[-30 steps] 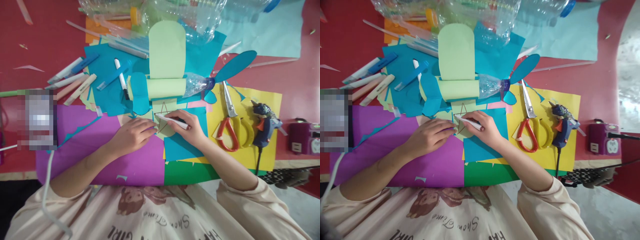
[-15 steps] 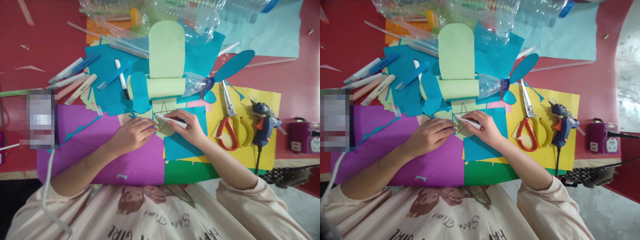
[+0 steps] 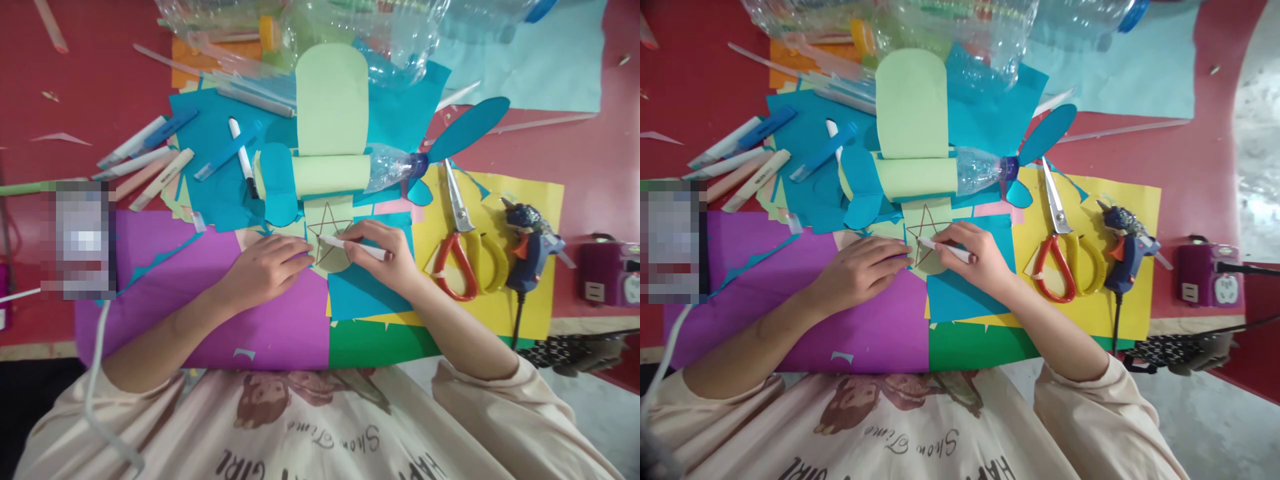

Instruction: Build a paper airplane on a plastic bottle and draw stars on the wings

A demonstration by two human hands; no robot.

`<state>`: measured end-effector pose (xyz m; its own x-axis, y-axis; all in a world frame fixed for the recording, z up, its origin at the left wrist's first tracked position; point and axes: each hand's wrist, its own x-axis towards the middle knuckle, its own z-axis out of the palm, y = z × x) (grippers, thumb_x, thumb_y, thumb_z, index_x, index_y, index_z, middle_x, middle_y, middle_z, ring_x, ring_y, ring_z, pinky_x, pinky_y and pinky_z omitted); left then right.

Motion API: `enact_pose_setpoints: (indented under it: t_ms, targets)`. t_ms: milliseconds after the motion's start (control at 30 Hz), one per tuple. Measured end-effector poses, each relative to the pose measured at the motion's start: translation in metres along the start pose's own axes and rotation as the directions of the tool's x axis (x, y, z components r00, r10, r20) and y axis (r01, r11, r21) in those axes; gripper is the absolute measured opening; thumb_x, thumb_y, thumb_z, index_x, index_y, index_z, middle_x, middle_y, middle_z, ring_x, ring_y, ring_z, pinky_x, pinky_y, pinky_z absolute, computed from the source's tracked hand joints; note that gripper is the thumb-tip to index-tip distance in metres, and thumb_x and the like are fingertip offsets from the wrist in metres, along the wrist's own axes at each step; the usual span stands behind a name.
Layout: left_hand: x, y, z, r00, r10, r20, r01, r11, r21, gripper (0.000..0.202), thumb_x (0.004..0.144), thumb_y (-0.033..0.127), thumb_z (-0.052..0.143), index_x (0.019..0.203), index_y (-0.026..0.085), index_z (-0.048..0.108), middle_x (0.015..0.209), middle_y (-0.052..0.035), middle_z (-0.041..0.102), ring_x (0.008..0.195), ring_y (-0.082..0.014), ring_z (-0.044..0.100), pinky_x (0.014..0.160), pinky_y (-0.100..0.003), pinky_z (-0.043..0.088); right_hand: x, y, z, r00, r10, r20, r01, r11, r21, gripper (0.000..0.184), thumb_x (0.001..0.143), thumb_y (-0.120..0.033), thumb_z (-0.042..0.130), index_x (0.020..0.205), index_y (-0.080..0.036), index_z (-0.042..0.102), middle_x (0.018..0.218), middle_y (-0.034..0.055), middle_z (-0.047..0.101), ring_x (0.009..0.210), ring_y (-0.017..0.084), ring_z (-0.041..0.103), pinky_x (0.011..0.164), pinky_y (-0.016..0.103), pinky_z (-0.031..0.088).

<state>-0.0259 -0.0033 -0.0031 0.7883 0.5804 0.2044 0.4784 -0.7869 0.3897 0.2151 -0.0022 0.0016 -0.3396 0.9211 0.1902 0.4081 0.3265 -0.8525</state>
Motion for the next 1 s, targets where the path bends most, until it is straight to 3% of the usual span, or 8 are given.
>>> enact_pose_setpoints:
  t_ms: [367,1000]
  targets:
    - [0.001,0.000,-0.002,1.000,0.005,0.007,-0.005,1.000,0.007,0.023,0.097,0.015,0.043,0.106,0.015,0.064,0.113,-0.0100,0.068,0.109,-0.0215,0.062,0.095,-0.038,0.051,0.000,-0.004,-0.003,0.998,-0.035,-0.059,0.038,0.998,0.046,0.017,0.080,-0.015,0.051,0.065,-0.020,0.057,0.062,0.0005,0.063,0.060,0.013,0.056,0.056,0.027,0.044]
    - [0.000,-0.001,-0.002,1.000,0.009,0.020,-0.010,1.000,0.027,0.024,0.097,0.016,0.042,0.107,0.016,0.065,0.112,-0.0100,0.068,0.110,-0.0212,0.061,0.095,-0.038,0.051,-0.002,-0.003,-0.011,0.997,0.032,-0.070,-0.028,0.998,0.055,0.019,0.072,-0.016,0.045,0.054,-0.021,0.044,0.052,-0.0005,0.052,0.051,0.012,0.047,0.048,0.027,0.037]
